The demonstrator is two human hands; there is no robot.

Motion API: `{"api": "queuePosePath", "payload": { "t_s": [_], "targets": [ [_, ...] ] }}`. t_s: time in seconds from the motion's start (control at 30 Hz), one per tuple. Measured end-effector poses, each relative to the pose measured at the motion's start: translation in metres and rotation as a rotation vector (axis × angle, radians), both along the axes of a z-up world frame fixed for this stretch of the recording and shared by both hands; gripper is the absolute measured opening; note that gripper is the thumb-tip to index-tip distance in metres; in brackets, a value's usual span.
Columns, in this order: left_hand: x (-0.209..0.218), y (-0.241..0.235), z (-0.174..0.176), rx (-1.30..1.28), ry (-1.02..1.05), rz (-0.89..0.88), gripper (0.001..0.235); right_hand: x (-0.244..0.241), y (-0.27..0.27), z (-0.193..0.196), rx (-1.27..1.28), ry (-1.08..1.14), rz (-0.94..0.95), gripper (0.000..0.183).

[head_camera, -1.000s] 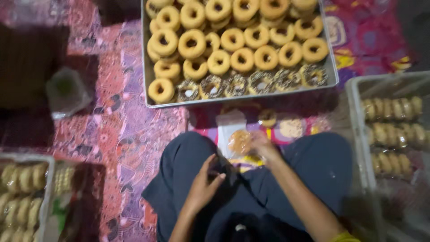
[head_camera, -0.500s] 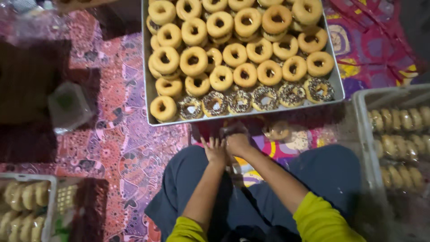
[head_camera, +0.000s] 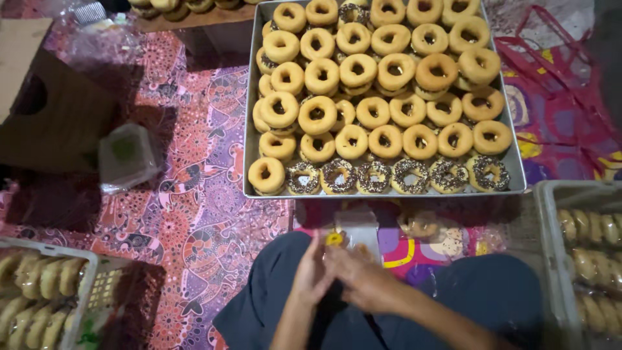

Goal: The person sits on the floor and repeatedly picks donuts from a metal tray, places them into small plastic bags, and sets the filled bags into a white plastic crate. The donuts include plain and chocolate-sprinkled varieties.

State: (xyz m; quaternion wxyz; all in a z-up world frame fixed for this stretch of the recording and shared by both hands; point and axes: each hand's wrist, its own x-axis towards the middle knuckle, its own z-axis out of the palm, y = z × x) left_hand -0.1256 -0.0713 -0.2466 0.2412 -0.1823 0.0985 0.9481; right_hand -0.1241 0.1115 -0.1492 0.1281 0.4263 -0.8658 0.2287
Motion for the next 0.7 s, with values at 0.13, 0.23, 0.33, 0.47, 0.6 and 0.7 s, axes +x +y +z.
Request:
{"api": "queuePosePath", "payload": {
  "t_s": [0.13, 0.23, 0.33, 0.47, 0.6, 0.7],
  "targets": [
    [-0.011, -0.048, 0.027, -0.362, -0.166, 0.355, 0.044, -0.066, -0.017, 0.059, 0.194, -0.332, 0.154, 0.022],
    [-0.023, -0.068, 0.049, -0.413, -0.262, 0.396, 0.046, -0.181, -0.032, 0.079, -0.083, -0.355, -0.353, 0.059],
    [-0.037, -0.059, 0.072, -0.266, -0.200, 0.375, 0.047, -0.259, -0.050, 0.093, 0.267, -0.175, -0.437, 0.062],
    [-0.041, -0.051, 0.092, -0.340, -0.171, 0.279, 0.050, -0.241, -0.035, 0.099, 0.179, -0.313, -0.434, 0.039],
    [-0.059, -0.041, 0.110, -0.318, -0.039, 0.209, 0.049, -0.125, 0.028, 0.074, -1.038, -1.154, -0.326, 0.051],
    [-0.086, -0.018, 0.132, -0.291, 0.004, 0.166, 0.050, -0.032, 0.056, 0.041, -1.574, -1.600, -0.287, 0.055]
  ]
}}
